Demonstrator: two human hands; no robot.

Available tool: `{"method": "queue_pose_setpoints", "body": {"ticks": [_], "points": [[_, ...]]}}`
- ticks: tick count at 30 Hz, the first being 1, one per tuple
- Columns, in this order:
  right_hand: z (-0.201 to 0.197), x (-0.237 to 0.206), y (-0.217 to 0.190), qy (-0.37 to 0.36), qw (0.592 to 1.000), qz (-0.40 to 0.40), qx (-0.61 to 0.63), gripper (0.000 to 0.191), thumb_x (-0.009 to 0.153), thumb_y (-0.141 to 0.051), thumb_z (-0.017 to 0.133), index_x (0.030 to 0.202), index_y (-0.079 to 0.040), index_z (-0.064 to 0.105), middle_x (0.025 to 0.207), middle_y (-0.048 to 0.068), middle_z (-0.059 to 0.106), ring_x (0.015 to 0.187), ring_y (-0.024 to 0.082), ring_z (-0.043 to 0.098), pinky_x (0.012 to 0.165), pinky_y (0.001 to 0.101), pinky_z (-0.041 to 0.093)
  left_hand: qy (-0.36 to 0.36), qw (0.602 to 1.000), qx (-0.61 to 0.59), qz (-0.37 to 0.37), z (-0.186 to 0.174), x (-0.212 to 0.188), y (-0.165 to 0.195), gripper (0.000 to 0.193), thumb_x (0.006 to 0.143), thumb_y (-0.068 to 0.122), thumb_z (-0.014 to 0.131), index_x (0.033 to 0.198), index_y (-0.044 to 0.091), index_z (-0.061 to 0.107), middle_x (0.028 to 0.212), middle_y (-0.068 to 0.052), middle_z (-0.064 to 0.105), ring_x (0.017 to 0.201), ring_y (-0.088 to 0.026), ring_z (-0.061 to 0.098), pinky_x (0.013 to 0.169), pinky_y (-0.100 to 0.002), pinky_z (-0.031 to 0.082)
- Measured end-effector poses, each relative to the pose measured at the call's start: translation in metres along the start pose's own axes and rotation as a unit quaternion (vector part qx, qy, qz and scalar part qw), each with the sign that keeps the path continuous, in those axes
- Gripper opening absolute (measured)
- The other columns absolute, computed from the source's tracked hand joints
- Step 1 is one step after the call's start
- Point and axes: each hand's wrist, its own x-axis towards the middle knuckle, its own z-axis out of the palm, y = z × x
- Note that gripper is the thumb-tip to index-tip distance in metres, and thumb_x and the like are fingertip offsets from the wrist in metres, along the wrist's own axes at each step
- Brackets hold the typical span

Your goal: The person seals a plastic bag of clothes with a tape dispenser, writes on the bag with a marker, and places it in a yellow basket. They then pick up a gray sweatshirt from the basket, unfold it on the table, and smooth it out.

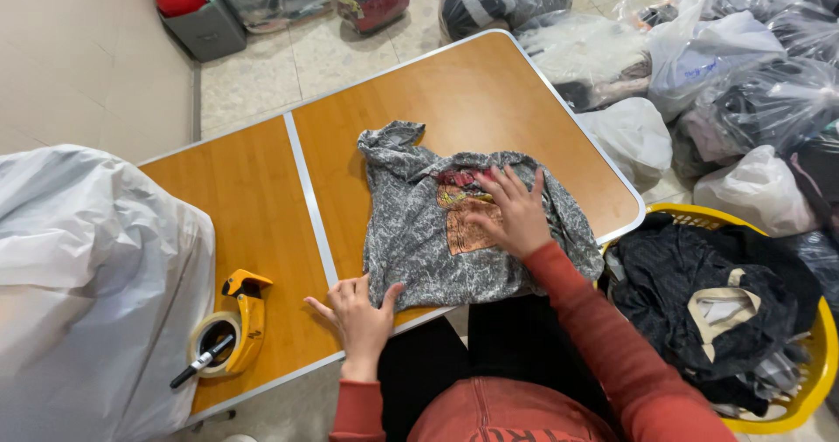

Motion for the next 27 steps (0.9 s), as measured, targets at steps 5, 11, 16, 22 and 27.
{"method": "queue_pose_setpoints", "body": {"ticks": [5,11,16,22,27], "points": [[-0.037,-0.083,-0.014,-0.008,0.989,-0.082,0.122,0.095,0.065,-0.073,0.076,0.14,-0.02,0.053,0.156,0.017,0.039,0.15,0.037,0.027,0.117,0.0713,-0.008,-0.026,0.99,-0.082,0.116,-0.012,-0.003,-0.01,0.092,0.067,0.061,0.079,0.133,0.001,0.057,0.15,-0.013,0.045,0.148,-0.035,0.022,0.115,-0.073,-0.003],[-0.043,-0.122,-0.005,0.01,0.995,0.05,0.089,0.074,0.054,-0.021,0.09,0.123,-0.019,0.064,0.153,0.021,0.043,0.151,0.04,0.033,0.123,0.0707,0.001,-0.068,0.978,-0.141,0.136,-0.009,0.004,-0.016,0.07,0.076,0.036,0.084,0.14,0.019,0.058,0.137,-0.006,0.065,0.142,-0.03,0.045,0.118,-0.07,0.0],[-0.055,-0.127,0.001,0.147,0.976,0.064,0.151,0.037,0.071,-0.002,0.083,0.104,-0.017,0.077,0.129,0.011,0.057,0.13,0.034,0.053,0.116,0.0522,0.038,0.059,0.966,-0.223,0.116,-0.005,0.001,-0.02,0.036,0.09,0.024,0.079,0.123,0.019,0.066,0.115,-0.005,0.076,0.111,-0.024,0.073,0.129,-0.055,0.028],[-0.09,-0.115,0.001,0.189,0.944,0.128,0.237,0.04,0.083,0.011,0.069,0.117,-0.009,0.077,0.107,0.009,0.071,0.105,0.025,0.067,0.096,0.0337,0.054,0.16,0.892,-0.423,0.011,-0.026,-0.007,-0.016,0.035,0.097,0.028,0.077,0.117,0.006,0.059,0.105,-0.01,0.071,0.098,-0.013,0.068,0.088,-0.029,0.053],[-0.104,-0.098,0.016,0.016,0.93,0.196,0.311,0.028,0.085,0.002,0.069,0.11,-0.008,0.077,0.097,0.007,0.075,0.088,0.016,0.07,0.082,0.0293,0.055,0.058,0.898,-0.435,-0.038,-0.05,0.012,-0.013,0.034,0.088,0.023,0.082,0.112,0.003,0.067,0.086,-0.004,0.075,0.078,-0.006,0.066,0.07,-0.022,0.051]]}}
